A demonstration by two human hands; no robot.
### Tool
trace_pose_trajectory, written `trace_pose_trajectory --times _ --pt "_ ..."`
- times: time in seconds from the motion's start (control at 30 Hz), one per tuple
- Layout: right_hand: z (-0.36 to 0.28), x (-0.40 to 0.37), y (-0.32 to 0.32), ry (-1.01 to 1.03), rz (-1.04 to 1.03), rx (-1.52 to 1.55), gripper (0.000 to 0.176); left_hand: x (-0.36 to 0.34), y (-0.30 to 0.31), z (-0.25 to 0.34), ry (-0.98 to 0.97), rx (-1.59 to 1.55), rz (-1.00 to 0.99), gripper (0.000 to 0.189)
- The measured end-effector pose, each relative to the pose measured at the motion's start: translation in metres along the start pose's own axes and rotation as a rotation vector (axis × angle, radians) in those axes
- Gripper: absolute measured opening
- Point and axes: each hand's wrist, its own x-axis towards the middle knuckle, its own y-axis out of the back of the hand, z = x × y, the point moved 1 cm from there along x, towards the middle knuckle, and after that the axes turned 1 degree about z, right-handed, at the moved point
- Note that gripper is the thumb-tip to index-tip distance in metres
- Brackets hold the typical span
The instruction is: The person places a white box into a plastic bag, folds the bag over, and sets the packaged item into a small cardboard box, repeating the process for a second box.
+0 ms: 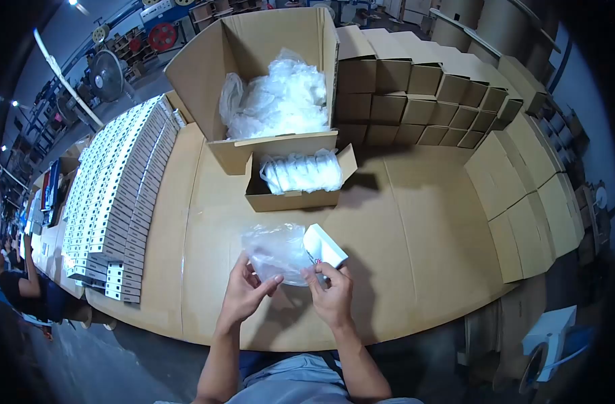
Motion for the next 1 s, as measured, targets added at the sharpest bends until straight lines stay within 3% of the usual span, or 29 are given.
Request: trace_pose_trajectory --times 0.07,0.17,0.33,0.43,0.47,0.57,0.6,0.67,0.8,0.87,1.0 --pt "-0.01 0.0 0.002 -0.092 0.004 -0.002 0.024 0.003 0.015 -0.007 0.028 0.002 -0.086 0.033" --pt "-0.007 -0.002 0.005 -0.081 0.021 0.042 0.024 0.0 0.038 -0.021 -0.006 -0.03 0.025 0.026" --pt "0.004 -0.012 0.0 -0.014 -0.05 0.021 0.023 -0.002 0.026 -0.011 -0.1 -0.069 0.01 0.067" --pt "0.006 -0.017 -0.007 0.089 -0.105 0.034 0.023 0.006 0.013 -0.013 -0.186 0.013 0.028 0.069" --pt "0.007 -0.018 -0.004 0.085 -0.149 -0.03 0.021 0.003 0.012 -0.009 -0.075 0.045 0.061 0.068" --pt "-0.031 -0.001 0.024 -0.058 -0.294 0.077 0.019 -0.005 0.011 -0.016 -0.289 0.093 0.1 0.065" --pt "-0.008 0.004 0.028 -0.045 -0.237 0.294 0.028 -0.008 0.012 -0.019 -0.297 0.098 0.096 0.065" --pt "-0.032 0.025 0.044 -0.027 -0.19 0.16 0.037 -0.015 0.014 -0.025 -0.314 0.11 0.089 0.065" --pt "-0.071 0.051 0.037 0.075 -0.159 0.433 0.052 -0.022 0.017 -0.027 -0.266 0.193 0.076 0.068" --pt "-0.077 0.06 0.03 0.166 -0.208 0.427 0.061 -0.022 0.016 -0.026 -0.273 0.206 0.072 0.068" --pt "-0.095 0.065 -0.001 0.227 -0.214 0.523 0.045 -0.024 0.016 -0.025 -0.28 0.183 0.068 0.071"
